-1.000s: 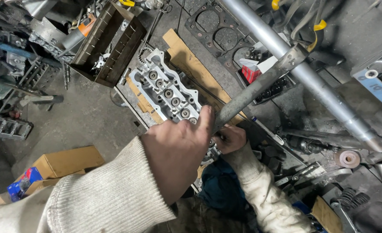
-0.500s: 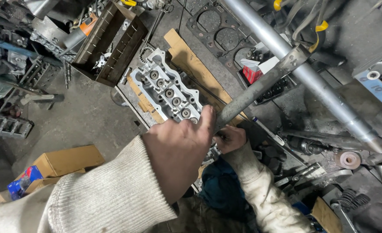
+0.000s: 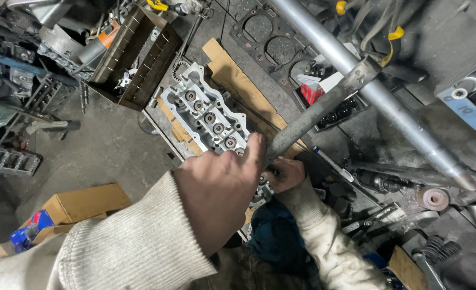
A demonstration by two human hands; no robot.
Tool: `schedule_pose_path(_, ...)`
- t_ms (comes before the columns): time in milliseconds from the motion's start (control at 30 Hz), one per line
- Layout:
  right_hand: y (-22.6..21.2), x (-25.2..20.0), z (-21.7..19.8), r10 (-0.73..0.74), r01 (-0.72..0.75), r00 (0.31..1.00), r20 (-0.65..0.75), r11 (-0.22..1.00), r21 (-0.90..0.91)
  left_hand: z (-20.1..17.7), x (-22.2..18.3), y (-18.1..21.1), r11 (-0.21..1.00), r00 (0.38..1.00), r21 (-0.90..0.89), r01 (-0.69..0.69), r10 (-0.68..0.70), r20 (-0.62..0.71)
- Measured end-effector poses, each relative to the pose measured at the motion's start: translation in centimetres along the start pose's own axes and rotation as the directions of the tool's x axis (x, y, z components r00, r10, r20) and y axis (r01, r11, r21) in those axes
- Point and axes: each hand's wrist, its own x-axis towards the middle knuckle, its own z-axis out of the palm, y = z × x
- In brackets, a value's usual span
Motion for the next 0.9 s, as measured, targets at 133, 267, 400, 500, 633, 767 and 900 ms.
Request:
schedule_pose_path(133,-1.2,0.4,-0.4,0.033,-0.035,0.999,0.023,0.998,0.059,0.4,-0.3,0.7,0.997,0.996,-0.010,0.078,-0.079,-0.048)
schedule_pose_path(267,-1.2,0.6,-0.4,0.051,-0.054,0.998,0.037,0.994,0.095,0.6,-0.2,0.8,0.991,0.988,0.010,0.135,-0.134,-0.071)
schedule_pose_path(400,-1.0,0.6,0.0,-0.003,0.005,1.000,-0.023,0.996,0.084,2.3,-0.4,1.0,0.991,0.981,0.016,0.133,-0.130,-0.141)
schedule_pose_path(500,-1.5,0.7,0.0,0.023,-0.020,0.999,-0.024,0.993,0.119,2.1,-0.5,1.3,0.987,0.970,-0.007,0.160,-0.158,-0.183)
schedule_pose_path(633,-1.0,0.6,0.1,0.002,0.002,1.000,-0.027,0.992,0.130,-0.2,0.4,1.1,0.975,0.977,-0.094,0.201,-0.192,0.097)
schedule_pose_path(767,-1.5,1.0,-0.4,-0.052,0.053,0.999,-0.013,0.990,0.129,-1.0,1.1,0.7,0.975,0.940,-0.117,0.190,-0.146,0.309)
schedule_pose_path(900,0.7,0.4,0.3,-0.079,0.078,0.997,-0.003,0.983,0.167,0.1,0.7,1.2,0.974,0.967,-0.118,0.194,-0.169,0.191)
